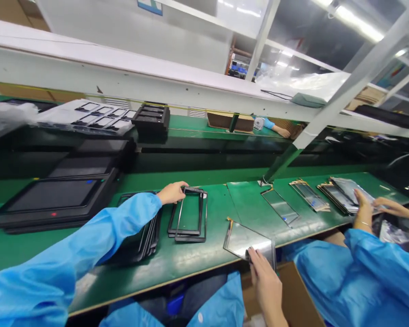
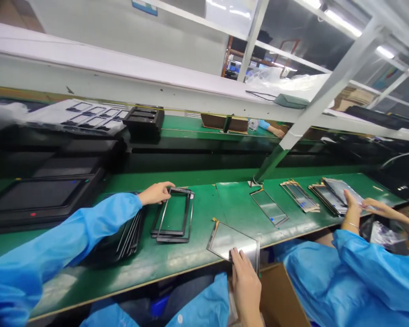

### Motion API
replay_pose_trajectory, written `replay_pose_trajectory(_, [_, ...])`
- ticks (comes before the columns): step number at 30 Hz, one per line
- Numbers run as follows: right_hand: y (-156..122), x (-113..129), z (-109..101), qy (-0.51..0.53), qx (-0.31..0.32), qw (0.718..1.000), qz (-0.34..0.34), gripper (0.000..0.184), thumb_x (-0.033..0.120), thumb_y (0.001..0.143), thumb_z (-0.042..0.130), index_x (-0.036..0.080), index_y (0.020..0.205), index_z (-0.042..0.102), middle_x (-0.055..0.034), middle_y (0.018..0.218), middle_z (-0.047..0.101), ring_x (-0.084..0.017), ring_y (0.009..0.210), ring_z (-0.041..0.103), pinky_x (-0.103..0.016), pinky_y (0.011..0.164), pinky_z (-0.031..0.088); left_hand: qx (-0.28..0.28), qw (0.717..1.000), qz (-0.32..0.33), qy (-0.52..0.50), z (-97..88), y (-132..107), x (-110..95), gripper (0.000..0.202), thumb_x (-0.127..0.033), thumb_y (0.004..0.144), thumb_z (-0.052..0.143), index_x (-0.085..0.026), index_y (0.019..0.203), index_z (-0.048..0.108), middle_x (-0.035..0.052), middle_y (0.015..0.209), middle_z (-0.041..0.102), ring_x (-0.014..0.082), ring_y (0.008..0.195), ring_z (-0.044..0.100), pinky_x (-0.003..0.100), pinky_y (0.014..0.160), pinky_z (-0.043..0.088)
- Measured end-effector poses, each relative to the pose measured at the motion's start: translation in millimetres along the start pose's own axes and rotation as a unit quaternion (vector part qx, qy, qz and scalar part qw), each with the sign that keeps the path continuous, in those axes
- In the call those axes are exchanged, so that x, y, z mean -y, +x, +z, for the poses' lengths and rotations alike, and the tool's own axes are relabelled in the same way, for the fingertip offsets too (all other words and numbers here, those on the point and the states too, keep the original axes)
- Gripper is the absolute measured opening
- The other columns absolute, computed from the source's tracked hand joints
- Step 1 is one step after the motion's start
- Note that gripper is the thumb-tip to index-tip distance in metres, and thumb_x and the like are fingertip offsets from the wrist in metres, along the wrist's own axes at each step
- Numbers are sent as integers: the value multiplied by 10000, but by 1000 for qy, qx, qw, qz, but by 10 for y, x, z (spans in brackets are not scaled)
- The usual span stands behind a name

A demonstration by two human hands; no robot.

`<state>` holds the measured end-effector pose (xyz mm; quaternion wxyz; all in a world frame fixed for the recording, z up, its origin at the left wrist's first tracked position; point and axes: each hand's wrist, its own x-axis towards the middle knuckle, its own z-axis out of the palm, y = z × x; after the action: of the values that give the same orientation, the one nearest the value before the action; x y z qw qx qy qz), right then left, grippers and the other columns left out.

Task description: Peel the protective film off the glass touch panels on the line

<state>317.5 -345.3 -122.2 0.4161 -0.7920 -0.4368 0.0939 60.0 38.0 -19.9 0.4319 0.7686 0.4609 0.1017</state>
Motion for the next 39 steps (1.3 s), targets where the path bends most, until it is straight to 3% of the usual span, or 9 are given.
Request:
replay_pose_trajectory(3, [54,162,-299,21,-36,999,7,261,445,867,747,324,1057,879,-83,1168,836,-385,1122,782,-545,1089,545,-27,992,33,-116,0,-267,-108,392,-255,964,734,-189,1339,636,14,897,703,169,707,724,322,658,657])
replay_pose_trajectory(7, [86,604,-449,120,-120,984,58,320,464,851,803,215,1044,855,-130,1002,838,-305,816,800,-435,830,639,-63,968,75,-229,91,-785,-308,501,-314,875,748,-235,1359,644,14,922,681,174,698,732,282,587,643])
replay_pose_trajectory(9, [86,867,-361,229,-97,961,122,451,497,849,818,173,1164,805,-91,866,801,-227,616,737,-344,592,612,-71,959,85,-261,174,-1039,-388,497,-357,882,744,-240,1359,664,15,914,682,174,726,727,261,588,627])
replay_pose_trajectory(11, [76,1086,-204,323,-41,932,160,603,481,829,857,183,1336,720,-41,845,760,-175,542,684,-281,477,547,-76,951,89,-285,259,-1257,-427,492,-380,895,750,-245,1363,687,15,888,679,184,766,730,254,598,622])
replay_pose_trajectory(13, [52,1224,-38,381,4,909,168,661,440,804,894,206,1387,687,-25,883,736,-152,555,674,-258,468,534,-78,945,92,-303,331,-1428,-425,485,-377,905,761,-246,1369,706,30,905,700,197,796,740,256,607,627])
replay_pose_trajectory(16, [5,1298,139,415,28,893,171,592,395,787,913,207,1320,737,-30,918,721,-143,584,672,-253,482,540,-90,939,102,-317,399,-1603,-388,466,-347,915,768,-232,1365,730,55,938,743,201,789,754,291,692,655])
replay_pose_trajectory(22, [-35,1313,236,428,56,883,183,561,363,783,915,214,1299,754,-24,909,715,-138,584,668,-241,475,533,-102,945,108,-293,453,-1763,-339,400,-314,931,753,-253,1326,776,66,968,782,206,819,740,281,727,654])
replay_pose_trajectory(27, [-29,1353,233,423,44,886,183,570,366,798,907,219,1324,745,-29,927,716,-131,585,659,-239,476,531,-109,939,115,-306,487,-1793,-308,386,-265,931,752,-275,1316,787,47,970,795,194,837,750,284,816,656])
replay_pose_trajectory(39, [-82,1364,260,413,78,888,184,568,389,816,894,228,1340,740,-39,948,719,-135,584,666,-249,478,536,-158,930,115,-311,473,-1867,-335,373,-270,889,782,-256,1259,820,54,951,803,216,851,750,291,784,663])
